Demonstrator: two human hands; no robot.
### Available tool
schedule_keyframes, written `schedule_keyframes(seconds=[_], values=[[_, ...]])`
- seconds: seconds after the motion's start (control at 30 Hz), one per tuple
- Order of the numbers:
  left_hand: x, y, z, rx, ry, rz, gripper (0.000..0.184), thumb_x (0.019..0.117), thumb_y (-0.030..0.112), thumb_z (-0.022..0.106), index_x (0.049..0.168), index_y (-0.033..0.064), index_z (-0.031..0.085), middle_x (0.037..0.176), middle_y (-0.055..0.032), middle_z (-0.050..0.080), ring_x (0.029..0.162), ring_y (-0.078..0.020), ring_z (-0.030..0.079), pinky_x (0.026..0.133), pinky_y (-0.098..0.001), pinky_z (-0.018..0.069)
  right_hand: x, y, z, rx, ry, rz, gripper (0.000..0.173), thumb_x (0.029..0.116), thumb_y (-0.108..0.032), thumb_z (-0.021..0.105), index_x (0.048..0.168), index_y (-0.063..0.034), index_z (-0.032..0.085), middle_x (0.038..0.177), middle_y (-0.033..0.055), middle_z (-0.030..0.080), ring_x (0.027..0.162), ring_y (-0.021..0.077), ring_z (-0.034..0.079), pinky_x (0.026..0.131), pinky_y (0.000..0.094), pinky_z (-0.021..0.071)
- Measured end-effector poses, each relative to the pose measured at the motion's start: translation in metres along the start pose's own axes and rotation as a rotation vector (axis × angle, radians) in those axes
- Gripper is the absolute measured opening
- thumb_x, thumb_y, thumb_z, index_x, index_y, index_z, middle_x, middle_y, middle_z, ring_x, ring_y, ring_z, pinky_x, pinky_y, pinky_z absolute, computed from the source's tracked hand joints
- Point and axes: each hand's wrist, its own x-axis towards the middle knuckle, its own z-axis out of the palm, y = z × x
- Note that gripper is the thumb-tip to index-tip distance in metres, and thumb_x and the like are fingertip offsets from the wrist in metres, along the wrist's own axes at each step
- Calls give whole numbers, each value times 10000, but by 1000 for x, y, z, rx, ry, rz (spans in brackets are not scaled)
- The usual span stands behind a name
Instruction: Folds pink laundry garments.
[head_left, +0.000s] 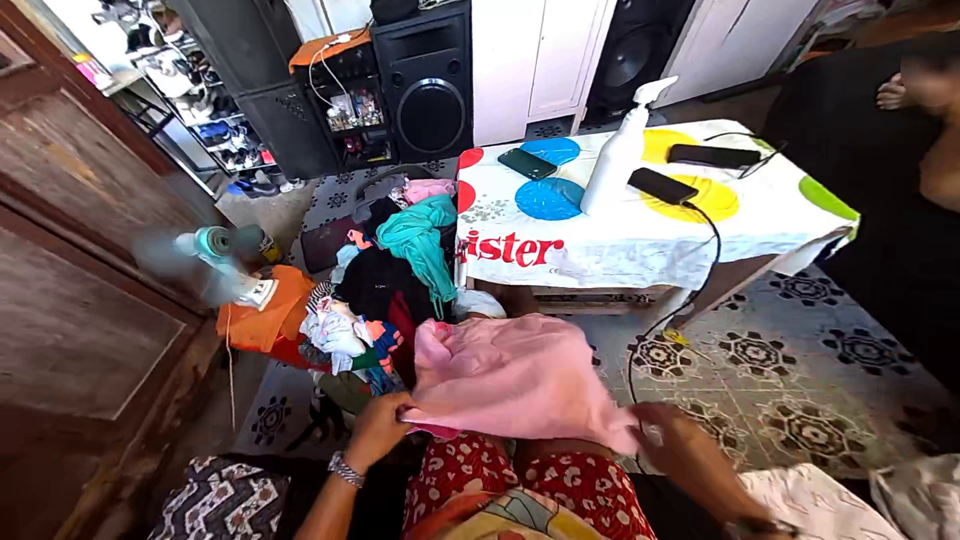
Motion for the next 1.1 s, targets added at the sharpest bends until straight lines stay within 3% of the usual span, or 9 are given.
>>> schedule_keyframes(seconds=[0.1,0.2,0.33,0.47,0.67,0.73,0.9,1.03,1.1], values=[[1,18,4,96,37,-106,273,940,210,698,1150,37,722,994,-169,730,956,-337,702,890,-586,537,-3,-74,53,149,-149,-378,205,969,-82,651,1137,14,721,1191,217,691,1127,376,672,980,558,542],[-5,33,-1,174,61,-144,298,937,244,704,1175,65,716,1003,-154,732,957,-335,702,876,-582,537,-4,-137,105,97,-200,-691,307,961,-59,618,1258,-35,693,1341,154,664,1199,327,672,971,516,568],[-12,28,3,188,56,-67,378,906,368,747,1123,58,732,1020,-149,728,992,-313,697,919,-539,537,14,-186,135,-246,-414,-563,559,964,65,528,1509,-48,479,1506,188,518,1259,440,586,994,618,487],[-16,2,4,177,2,-12,360,871,296,779,1129,49,735,1073,-146,727,1062,-317,677,1006,-576,473,34,-191,116,-439,-488,-584,303,996,87,445,1234,93,632,1348,273,587,1258,450,569,1002,578,485],[-28,-24,0,422,-353,-325,488,858,240,807,1320,154,676,1291,-183,650,1295,-406,525,1141,-653,282,-15,-144,110,-141,-515,-1036,136,922,-23,667,1041,12,724,1055,201,695,962,390,704,788,539,593],[-38,-25,5,280,-275,-206,392,907,227,759,1267,84,696,1210,-199,674,1217,-389,582,1093,-602,384,-24,-126,116,-104,-473,-960,191,903,-87,723,1076,-8,734,1062,192,717,965,383,717,798,548,592],[-50,14,47,25,-99,95,216,970,150,644,1118,37,752,1133,-164,708,1118,-312,665,1002,-497,524,-5,-115,133,-29,143,-767,114,903,-91,635,908,-65,746,897,114,718,809,265,734,668,422,620],[-38,31,94,175,41,56,283,979,200,625,1194,55,739,1242,-171,680,1241,-348,601,1077,-521,449,13,-142,139,15,77,-569,214,948,-205,660,1048,-38,747,1008,167,714,865,336,729,647,494,596],[-33,31,106,220,124,44,287,1010,215,578,1162,32,739,1163,-179,707,1165,-348,653,1041,-500,496,22,-156,141,-81,-140,-460,301,993,-251,615,1167,-24,709,1165,199,682,1040,379,693,778,532,582]])
